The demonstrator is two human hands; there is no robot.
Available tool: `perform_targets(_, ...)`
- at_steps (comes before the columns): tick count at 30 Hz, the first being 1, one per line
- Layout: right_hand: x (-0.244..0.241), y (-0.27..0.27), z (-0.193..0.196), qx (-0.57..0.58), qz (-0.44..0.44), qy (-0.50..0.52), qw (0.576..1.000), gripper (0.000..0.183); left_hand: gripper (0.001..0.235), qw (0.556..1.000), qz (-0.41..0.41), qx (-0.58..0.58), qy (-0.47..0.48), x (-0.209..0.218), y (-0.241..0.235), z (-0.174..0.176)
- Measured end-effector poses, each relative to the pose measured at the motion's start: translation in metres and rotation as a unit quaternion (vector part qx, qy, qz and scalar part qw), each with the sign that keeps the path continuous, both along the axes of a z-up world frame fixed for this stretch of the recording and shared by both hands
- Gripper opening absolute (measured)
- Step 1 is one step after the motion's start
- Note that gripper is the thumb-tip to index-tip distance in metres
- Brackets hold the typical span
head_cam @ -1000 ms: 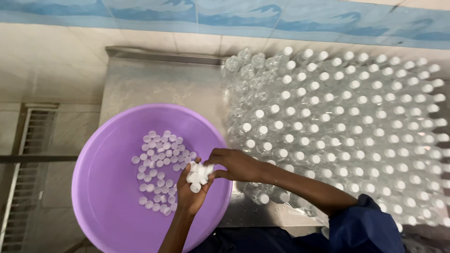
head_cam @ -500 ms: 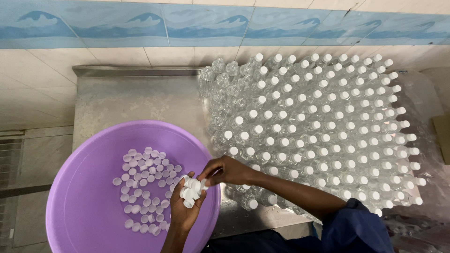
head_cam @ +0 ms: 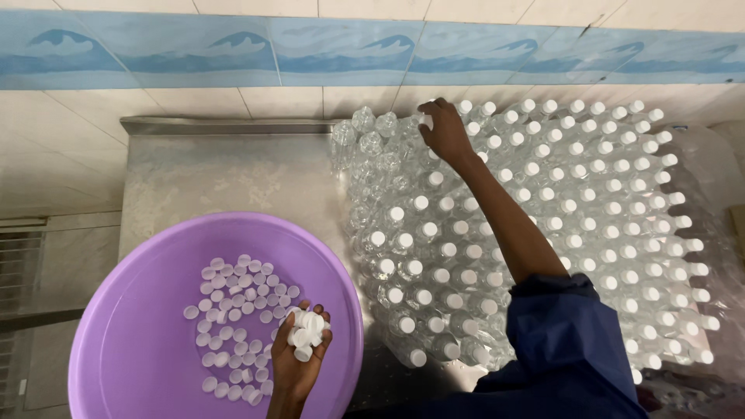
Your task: The person repeatedly picks up white bottle caps from a purple basin and screws them onto clear plastic bottles arranged on a metal table. The person works systematically across the rows of bottles, securing each cap by hand.
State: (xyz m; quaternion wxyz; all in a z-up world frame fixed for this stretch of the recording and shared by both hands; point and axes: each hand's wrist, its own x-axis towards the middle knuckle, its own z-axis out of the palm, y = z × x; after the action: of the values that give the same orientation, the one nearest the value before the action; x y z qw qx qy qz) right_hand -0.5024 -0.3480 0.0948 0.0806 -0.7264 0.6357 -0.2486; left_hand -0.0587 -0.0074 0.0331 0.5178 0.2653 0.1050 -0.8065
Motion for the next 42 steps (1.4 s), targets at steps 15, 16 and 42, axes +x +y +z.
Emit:
perform_targets(15,-0.044,-0.086,-0.015,0.224,0.09,0.13,0.962,0.027,0.037,0.999,0.023,0.025,-0.016,0.0,-0.003,-0.004)
perform_targets(16,-0.038,-0.086,-0.006,0.247,0.084,0.162,0.952,0.032,0.037,0.999,0.024,0.022,-0.02,0.0,-0.004,-0.005)
perform_targets(42,-0.057,-0.096,-0.006,0.271,0.168,0.0,0.948,0.02,0.043,0.992,0.049,0.082,-0.087,0.01,-0.004,-0.017)
